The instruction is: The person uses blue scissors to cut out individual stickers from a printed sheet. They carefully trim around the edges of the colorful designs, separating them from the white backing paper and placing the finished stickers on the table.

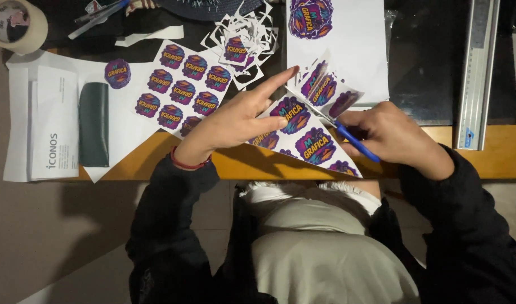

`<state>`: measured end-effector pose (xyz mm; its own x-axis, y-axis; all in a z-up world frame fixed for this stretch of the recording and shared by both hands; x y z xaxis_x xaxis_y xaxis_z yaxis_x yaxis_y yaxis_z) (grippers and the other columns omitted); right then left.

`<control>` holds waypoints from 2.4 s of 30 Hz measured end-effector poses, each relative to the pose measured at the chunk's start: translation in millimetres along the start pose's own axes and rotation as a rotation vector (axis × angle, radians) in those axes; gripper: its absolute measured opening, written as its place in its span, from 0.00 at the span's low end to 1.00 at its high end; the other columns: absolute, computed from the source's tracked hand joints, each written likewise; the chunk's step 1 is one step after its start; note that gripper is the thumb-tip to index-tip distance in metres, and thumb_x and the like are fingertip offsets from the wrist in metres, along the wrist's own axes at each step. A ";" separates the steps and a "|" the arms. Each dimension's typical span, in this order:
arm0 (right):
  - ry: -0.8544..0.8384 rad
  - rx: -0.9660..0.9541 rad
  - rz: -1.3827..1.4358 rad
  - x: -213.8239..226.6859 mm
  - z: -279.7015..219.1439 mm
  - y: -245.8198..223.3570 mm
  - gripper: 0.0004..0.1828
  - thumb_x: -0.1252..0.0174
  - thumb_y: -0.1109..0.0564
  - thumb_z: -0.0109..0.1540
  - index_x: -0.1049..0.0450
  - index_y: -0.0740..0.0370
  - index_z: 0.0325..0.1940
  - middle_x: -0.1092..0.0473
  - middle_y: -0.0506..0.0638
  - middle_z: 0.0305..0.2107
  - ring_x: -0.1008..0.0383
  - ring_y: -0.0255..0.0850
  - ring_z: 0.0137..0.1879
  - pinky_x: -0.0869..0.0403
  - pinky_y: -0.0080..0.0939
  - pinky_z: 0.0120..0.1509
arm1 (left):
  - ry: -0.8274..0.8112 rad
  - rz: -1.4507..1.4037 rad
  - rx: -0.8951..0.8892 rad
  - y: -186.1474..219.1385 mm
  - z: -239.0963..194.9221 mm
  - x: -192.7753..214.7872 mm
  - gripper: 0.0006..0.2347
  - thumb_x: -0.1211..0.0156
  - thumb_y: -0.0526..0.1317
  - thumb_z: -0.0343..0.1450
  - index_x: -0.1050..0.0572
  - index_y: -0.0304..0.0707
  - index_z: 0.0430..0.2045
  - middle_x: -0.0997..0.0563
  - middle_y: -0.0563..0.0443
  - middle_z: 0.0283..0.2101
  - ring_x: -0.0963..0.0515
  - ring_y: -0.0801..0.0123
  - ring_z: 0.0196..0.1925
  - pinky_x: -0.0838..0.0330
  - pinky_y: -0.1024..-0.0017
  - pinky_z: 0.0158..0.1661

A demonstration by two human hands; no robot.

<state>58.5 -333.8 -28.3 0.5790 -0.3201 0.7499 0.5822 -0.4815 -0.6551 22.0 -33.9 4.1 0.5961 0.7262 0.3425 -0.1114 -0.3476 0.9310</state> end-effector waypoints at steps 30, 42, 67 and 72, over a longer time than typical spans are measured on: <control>0.020 -0.315 -0.230 -27.7 20.3 -26.2 0.35 0.46 0.19 0.63 0.29 0.53 0.40 0.28 0.54 0.17 0.23 0.56 0.25 0.30 0.54 0.34 | 0.975 -0.174 -0.153 -45.1 -9.4 46.9 0.09 0.42 0.45 0.81 0.26 0.40 0.36 0.15 0.53 0.42 0.16 0.73 0.44 0.21 0.78 0.42; 0.233 -0.251 0.509 -45.0 -21.9 -12.5 0.22 0.29 0.38 0.60 0.23 0.57 0.40 0.21 0.56 0.20 0.20 0.48 0.28 0.22 0.49 0.38 | 0.864 -0.462 -0.193 -20.8 4.0 -24.9 0.09 0.42 0.44 0.82 0.26 0.38 0.44 0.12 0.39 0.44 0.10 0.66 0.37 0.17 0.78 0.37; 0.477 -0.198 0.648 -68.1 -20.8 13.4 0.13 0.26 0.51 0.62 0.22 0.58 0.31 0.28 0.47 0.09 0.29 0.37 0.17 0.31 0.32 0.28 | 0.796 -0.570 -0.164 -56.6 3.0 -73.4 0.07 0.45 0.40 0.82 0.28 0.34 0.45 0.12 0.38 0.43 0.09 0.58 0.41 0.13 0.71 0.42; 0.462 -0.223 0.656 -63.1 -15.3 8.9 0.12 0.26 0.50 0.62 0.20 0.59 0.33 0.28 0.49 0.10 0.28 0.37 0.17 0.30 0.34 0.29 | 0.766 -0.579 -0.141 -50.4 -0.5 -75.3 0.08 0.44 0.39 0.82 0.27 0.32 0.47 0.12 0.36 0.41 0.09 0.58 0.40 0.13 0.71 0.41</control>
<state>18.3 -330.3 -80.0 0.4401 -0.8714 0.2168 0.0534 -0.2156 -0.9750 -17.7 -70.8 -68.6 -0.0857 0.9693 -0.2305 -0.0874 0.2231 0.9709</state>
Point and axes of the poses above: each hand's wrist, its own z-axis towards the middle knuckle, its own x-axis out of the back of the hand, y = z × x, the point moved 2 cm from there along z, towards the middle knuckle
